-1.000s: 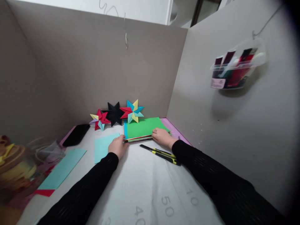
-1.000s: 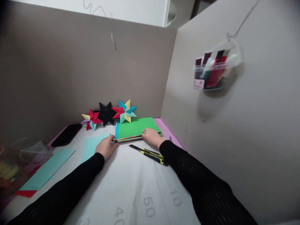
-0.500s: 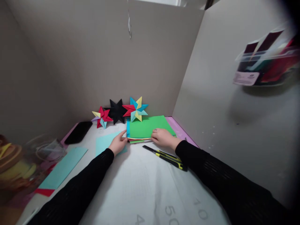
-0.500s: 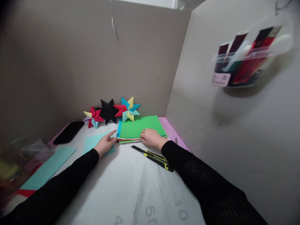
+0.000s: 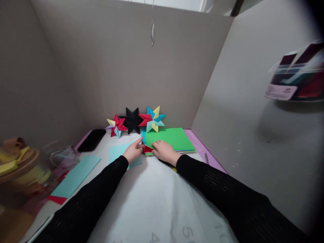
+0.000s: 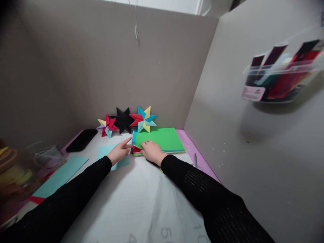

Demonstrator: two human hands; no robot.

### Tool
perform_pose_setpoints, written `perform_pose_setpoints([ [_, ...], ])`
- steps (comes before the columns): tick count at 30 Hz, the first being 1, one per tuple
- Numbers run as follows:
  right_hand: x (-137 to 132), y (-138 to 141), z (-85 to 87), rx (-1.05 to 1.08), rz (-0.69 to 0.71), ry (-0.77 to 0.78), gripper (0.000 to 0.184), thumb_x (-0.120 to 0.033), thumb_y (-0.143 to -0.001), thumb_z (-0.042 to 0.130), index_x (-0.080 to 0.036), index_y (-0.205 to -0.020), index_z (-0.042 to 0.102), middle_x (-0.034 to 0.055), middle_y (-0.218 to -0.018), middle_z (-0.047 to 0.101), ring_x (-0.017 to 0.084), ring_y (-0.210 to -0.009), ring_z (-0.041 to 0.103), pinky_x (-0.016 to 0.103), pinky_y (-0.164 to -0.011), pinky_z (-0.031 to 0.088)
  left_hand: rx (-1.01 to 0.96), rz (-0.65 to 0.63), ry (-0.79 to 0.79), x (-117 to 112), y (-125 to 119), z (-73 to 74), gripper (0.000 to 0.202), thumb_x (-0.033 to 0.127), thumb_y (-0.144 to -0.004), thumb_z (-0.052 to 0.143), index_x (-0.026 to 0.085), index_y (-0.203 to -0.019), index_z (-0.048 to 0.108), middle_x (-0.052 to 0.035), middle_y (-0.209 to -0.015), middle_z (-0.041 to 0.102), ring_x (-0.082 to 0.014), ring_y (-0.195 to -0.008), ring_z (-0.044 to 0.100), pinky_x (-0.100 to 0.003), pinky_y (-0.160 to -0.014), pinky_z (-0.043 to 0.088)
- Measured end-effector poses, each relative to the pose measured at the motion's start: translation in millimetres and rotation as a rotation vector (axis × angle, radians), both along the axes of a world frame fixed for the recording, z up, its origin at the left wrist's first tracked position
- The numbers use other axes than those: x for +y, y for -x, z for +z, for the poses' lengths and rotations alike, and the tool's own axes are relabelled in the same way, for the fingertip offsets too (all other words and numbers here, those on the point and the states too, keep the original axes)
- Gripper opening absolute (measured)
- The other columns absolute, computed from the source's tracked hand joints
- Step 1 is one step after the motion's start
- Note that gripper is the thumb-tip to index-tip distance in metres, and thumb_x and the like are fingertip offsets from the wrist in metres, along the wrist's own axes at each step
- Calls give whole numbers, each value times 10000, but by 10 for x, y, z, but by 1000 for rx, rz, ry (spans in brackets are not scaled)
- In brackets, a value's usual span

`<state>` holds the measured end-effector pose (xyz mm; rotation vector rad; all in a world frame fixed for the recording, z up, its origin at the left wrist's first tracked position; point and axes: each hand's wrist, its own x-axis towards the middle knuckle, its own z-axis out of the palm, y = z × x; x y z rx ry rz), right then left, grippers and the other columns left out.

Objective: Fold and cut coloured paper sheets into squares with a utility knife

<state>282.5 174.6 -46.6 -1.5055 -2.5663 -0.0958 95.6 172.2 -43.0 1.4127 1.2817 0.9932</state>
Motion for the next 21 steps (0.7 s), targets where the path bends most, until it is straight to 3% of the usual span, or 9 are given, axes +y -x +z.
perform_pose_setpoints([
  [3, 96, -109, 28, 23, -109, 15, 227, -153, -854, 397, -167, -990, 578, 106, -964, 623, 203, -909, 548, 271, -751, 377, -21, -14, 133, -29, -29, 69, 756, 40, -674, 481, 141, -1394, 273, -132, -1186, 594, -84, -588, 584, -167, -462, 403],
  [5, 168, -213, 66, 96, -159, 17, 251, -144, -844, 400, -178, -1021, 575, 88, -972, 639, 194, -895, 569, 259, -741, 391, 34, 38, 216, -56, -16, 89, 735, 72, -693, 507, 149, -1387, 276, -157, -1275, 520, -78, -547, 582, -168, -391, 350],
  [8, 259, -352, 112, 247, -167, -10, 258, -202, -857, 410, -193, -1065, 564, 69, -983, 652, 196, -885, 591, 265, -752, 419, 80, 54, 330, -90, 12, 95, 715, 135, -709, 550, 127, -1373, 285, -181, -1255, 531, -85, -488, 573, -185, -346, 306],
  [14, 339, -490, 75, 450, 40, -150, 457, -39, -780, 380, -144, -1215, 470, 119, -1223, 536, 203, -1076, 527, 322, -887, 420, 14, 21, 290, -93, -17, 92, 727, 97, -700, 531, 141, -1382, 284, -179, -1275, 518, -74, -428, 544, -196, -331, 287],
  [18, 306, -507, -2, 312, 170, -108, 427, 0, -751, 373, -192, -1052, 607, 78, -1302, 471, 190, -1054, 530, 320, -878, 428, -58, -12, 289, -92, -49, 84, 739, 37, -659, 503, 187, -1362, 332, -166, -1363, 427, -85, -458, 582, -188, -328, 293],
  [21, 227, -453, -73, 210, 206, -74, 365, -92, -798, 438, -200, -1109, 596, 85, -1262, 511, 209, -1076, 501, 348, -900, 407, -79, 12, 293, -98, -54, 51, 764, 1, -631, 480, 177, -1361, 334, -176, -1397, 372, -85, -450, 582, -190, -317, 292],
])
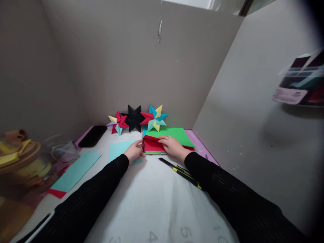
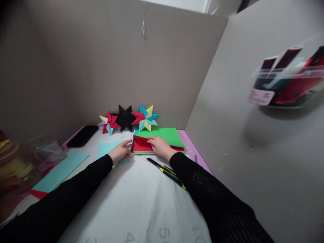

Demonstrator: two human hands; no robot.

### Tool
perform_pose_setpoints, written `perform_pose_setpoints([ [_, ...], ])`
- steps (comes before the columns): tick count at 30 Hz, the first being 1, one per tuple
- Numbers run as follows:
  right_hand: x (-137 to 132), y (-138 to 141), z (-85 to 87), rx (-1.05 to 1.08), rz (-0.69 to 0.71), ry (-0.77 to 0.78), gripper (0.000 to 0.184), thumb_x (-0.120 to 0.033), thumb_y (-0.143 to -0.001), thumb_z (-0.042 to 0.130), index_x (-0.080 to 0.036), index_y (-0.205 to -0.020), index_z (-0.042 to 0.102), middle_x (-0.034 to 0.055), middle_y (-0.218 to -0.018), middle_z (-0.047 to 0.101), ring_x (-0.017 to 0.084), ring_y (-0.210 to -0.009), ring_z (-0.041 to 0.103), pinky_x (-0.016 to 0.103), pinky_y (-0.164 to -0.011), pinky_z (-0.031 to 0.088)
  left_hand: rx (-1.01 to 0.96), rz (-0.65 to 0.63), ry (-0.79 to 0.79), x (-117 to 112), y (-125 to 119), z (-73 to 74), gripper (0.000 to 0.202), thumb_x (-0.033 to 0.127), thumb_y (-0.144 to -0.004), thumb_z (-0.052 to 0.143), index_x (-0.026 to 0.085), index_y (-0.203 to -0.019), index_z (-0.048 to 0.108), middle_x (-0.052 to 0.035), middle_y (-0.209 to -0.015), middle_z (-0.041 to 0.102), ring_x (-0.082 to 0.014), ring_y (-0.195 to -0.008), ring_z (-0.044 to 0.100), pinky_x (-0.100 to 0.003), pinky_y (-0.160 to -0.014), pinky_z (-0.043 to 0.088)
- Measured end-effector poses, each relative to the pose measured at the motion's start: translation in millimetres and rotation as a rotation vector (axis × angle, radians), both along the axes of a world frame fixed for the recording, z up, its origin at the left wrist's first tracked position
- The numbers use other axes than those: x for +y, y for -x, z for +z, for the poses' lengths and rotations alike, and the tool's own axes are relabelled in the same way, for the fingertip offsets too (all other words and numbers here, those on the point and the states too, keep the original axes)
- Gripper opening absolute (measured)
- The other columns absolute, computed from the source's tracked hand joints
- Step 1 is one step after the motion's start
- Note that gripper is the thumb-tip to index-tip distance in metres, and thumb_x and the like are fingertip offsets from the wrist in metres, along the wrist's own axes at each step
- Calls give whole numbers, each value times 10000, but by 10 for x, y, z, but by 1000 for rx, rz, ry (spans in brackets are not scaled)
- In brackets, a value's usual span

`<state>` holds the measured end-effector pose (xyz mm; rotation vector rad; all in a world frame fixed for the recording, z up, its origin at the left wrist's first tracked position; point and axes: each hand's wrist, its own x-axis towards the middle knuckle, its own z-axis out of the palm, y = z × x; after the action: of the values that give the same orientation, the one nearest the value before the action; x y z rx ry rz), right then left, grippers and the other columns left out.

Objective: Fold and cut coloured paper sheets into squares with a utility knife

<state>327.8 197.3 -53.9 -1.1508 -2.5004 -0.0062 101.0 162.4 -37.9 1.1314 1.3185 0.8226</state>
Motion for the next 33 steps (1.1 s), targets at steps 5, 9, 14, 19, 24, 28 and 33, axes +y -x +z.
perform_pose_setpoints([
  [5, -89, 122, -88, -119, 6, 19, 342, -299, -850, 487, -191, -1165, 568, 123, -1264, 502, 243, -1089, 471, 377, -893, 382, -86, -23, 16, -36, -1, -60, 813, -16, -618, 499, 216, -1376, 316, -170, -1405, 362, -69, -440, 570, -183, -325, 330],
  [9, -72, 162, -104, -122, -33, 27, 367, -370, -854, 492, -193, -1165, 572, 128, -1204, 536, 248, -1073, 470, 373, -882, 378, -158, 26, 28, -80, -3, -24, 766, -8, -629, 537, 209, -1345, 372, -174, -1392, 381, -56, -444, 559, -179, -341, 358],
  [14, -50, 180, -101, -81, -35, 29, 345, -371, -870, 474, -188, -1136, 596, 126, -1128, 569, 233, -1031, 481, 358, -875, 374, -320, 124, 54, -71, 11, 25, 572, 26, -675, 568, 174, -1222, 483, -147, -1303, 493, -75, -532, 604, -162, -378, 404],
  [19, -2, 142, -64, 62, -76, 50, 305, -269, -871, 481, -188, -1143, 593, 95, -1091, 596, 194, -971, 519, 315, -860, 391, -383, 278, 18, -32, 15, -24, 410, 29, -698, 575, 143, -1087, 517, -133, -1161, 575, -97, -605, 635, -154, -397, 415],
  [24, 64, 97, 13, 185, -71, 41, 265, -285, -891, 440, -187, -930, 682, 69, -949, 656, 173, -905, 562, 285, -822, 406, -453, 281, 6, -54, -145, -24, 75, 112, -769, 564, 116, -842, 547, -64, -768, 624, -90, -547, 597, -166, -452, 446],
  [28, 90, 67, 90, 240, 10, 112, 310, -294, -907, 397, -189, -899, 688, 49, -897, 678, 158, -826, 590, 267, -759, 429, -569, 86, 136, 51, -435, -46, 179, 233, -734, 670, 128, -856, 591, -79, -832, 652, -139, -724, 635, -210, -639, 510],
  [33, 115, -33, 103, 87, 70, 133, 322, -202, -866, 449, -227, -1155, 590, 63, -1153, 612, 175, -988, 574, 295, -855, 427, -600, 328, 196, 278, -780, -186, 174, 190, -815, 537, 149, -983, 556, -57, -810, 630, -115, -613, 603, -233, -600, 516],
])
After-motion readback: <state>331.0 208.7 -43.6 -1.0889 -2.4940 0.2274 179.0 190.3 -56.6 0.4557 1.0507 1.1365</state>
